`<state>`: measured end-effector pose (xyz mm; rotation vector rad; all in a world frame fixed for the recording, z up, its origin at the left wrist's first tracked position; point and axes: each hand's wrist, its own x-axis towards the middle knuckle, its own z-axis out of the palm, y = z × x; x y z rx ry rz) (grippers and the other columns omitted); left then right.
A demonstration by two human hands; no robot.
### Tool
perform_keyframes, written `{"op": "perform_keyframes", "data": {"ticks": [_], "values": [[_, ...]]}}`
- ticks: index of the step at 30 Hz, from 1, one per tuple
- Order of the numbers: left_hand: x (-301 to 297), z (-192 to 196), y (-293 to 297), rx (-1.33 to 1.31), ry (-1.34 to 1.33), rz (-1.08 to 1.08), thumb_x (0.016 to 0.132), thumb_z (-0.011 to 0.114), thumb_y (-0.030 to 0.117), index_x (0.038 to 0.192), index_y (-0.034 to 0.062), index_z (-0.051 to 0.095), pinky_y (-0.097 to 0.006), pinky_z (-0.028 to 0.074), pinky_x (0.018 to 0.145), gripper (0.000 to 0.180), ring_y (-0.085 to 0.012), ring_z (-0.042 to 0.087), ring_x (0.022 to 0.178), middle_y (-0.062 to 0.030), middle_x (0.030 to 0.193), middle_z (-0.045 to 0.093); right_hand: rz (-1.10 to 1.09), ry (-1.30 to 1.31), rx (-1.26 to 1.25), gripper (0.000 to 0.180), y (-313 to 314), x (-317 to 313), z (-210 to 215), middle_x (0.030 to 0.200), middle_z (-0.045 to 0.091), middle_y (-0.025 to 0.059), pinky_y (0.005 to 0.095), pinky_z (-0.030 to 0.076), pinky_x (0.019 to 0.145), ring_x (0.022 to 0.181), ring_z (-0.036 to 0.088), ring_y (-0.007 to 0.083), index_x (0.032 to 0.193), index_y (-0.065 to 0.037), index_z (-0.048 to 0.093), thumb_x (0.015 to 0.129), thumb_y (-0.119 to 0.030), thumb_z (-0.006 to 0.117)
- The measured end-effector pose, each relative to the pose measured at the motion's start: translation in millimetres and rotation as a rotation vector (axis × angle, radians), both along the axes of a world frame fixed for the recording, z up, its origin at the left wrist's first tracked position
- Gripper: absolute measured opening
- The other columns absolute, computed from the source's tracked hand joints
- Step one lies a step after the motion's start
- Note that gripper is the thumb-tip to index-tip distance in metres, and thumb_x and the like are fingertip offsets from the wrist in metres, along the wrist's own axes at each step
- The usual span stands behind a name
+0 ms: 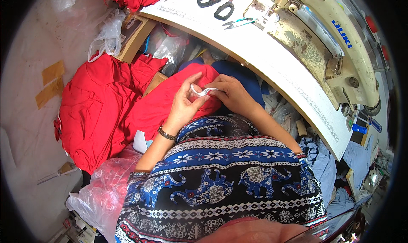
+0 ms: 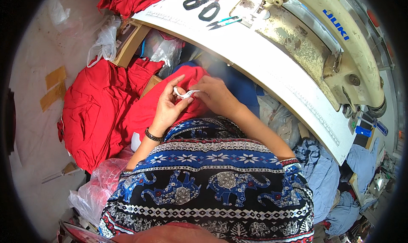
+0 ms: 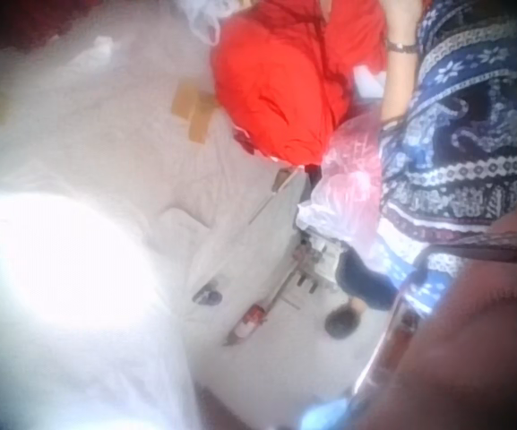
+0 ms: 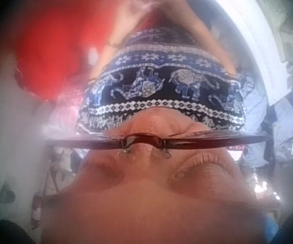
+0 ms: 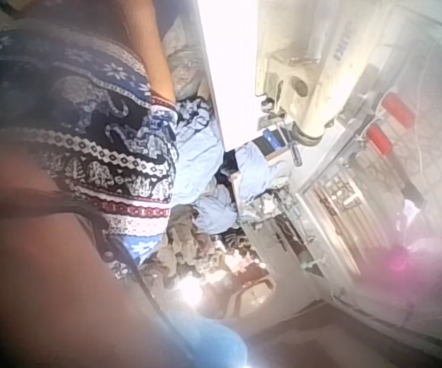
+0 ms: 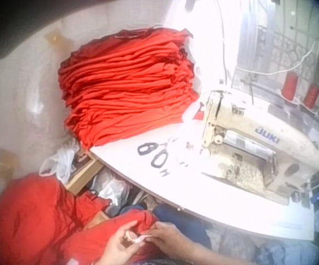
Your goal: The person picks up red garments from a stack, identifies white tags on them, and uses shears to trim threads or tags. They handle each garment individually and place it back onto the stack.
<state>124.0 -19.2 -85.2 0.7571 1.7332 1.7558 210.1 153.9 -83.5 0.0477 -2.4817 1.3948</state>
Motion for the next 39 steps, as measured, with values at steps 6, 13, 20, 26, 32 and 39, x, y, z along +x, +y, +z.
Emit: {"op": "perform_keyframes", "data": {"ticks": [6,13,20,26,32,39], "values": [[-7,-9,-2,-0.002,-0.155,-0.019,0.085,0.066,-0.002,0.119,0.0009,0.059,-0.021,0.048,0.076,0.035,-0.007,0.057,0.084,-0.0009,0.094,0.059,0.025,0.016,0.012,0.015,1,1,-3,0.084,0.062,0.0103,0.04,0.047,0.072,0.08,0.061,0.0292,0.094,-0.006,0.069,0.079,-0.006,0.067],[-7,-9,-2,-0.111,-0.033,0.021,0.088,0.066,0.004,0.098,0.0001,0.064,-0.022,0.045,0.072,0.011,-0.007,0.056,0.079,-0.0019,0.087,0.064,0.033,0.02,-0.008,0.015,3,1,-5,0.084,0.062,0.0098,0.0386,0.048,0.069,0.08,0.061,0.0289,0.093,-0.005,0.069,0.078,-0.005,0.068],[-13,-8,3,-0.196,0.029,-0.014,0.089,0.063,0.005,0.092,0.0,0.063,-0.022,0.046,0.07,0.006,-0.0071,0.058,0.078,-0.0013,0.083,0.065,-0.026,-0.077,-0.025,0.013,-1,3,-4,0.083,0.063,0.0065,0.0368,0.047,0.072,0.081,0.063,0.0256,0.089,-0.008,0.069,0.077,-0.011,0.072],[-18,15,9,-0.281,0.237,-0.112,0.086,0.065,0.005,0.089,0.0007,0.065,-0.026,0.048,0.073,0.005,-0.012,0.062,0.079,-0.0048,0.084,0.067,-0.148,-0.032,0.075,0.01,-9,4,-12,0.082,0.062,0.0025,0.0392,0.039,0.087,0.081,0.062,0.0205,0.083,-0.012,0.069,0.078,-0.02,0.073],[-70,51,48,-0.308,0.655,-0.214,0.086,0.065,0.012,0.09,0.0006,0.066,-0.031,0.05,0.076,0.012,-0.0202,0.064,0.083,-0.0095,0.089,0.068,-0.121,-0.104,-0.16,0.011,1,5,-9,0.081,0.062,0.0075,0.0336,0.047,0.069,0.072,0.062,0.0219,0.086,-0.006,0.07,0.081,-0.016,0.071],[-163,81,188,-0.58,1.146,0.013,0.081,0.064,0.035,0.108,-0.0013,0.062,-0.042,0.047,0.09,0.045,-0.0348,0.06,0.103,-0.021,0.109,0.062,-0.186,-0.264,-0.563,0.014,-8,6,-22,0.077,0.059,-0.002,0.0232,0.044,0.058,0.067,0.054,0.0055,0.093,0.001,0.068,0.09,-0.013,0.066]]}}
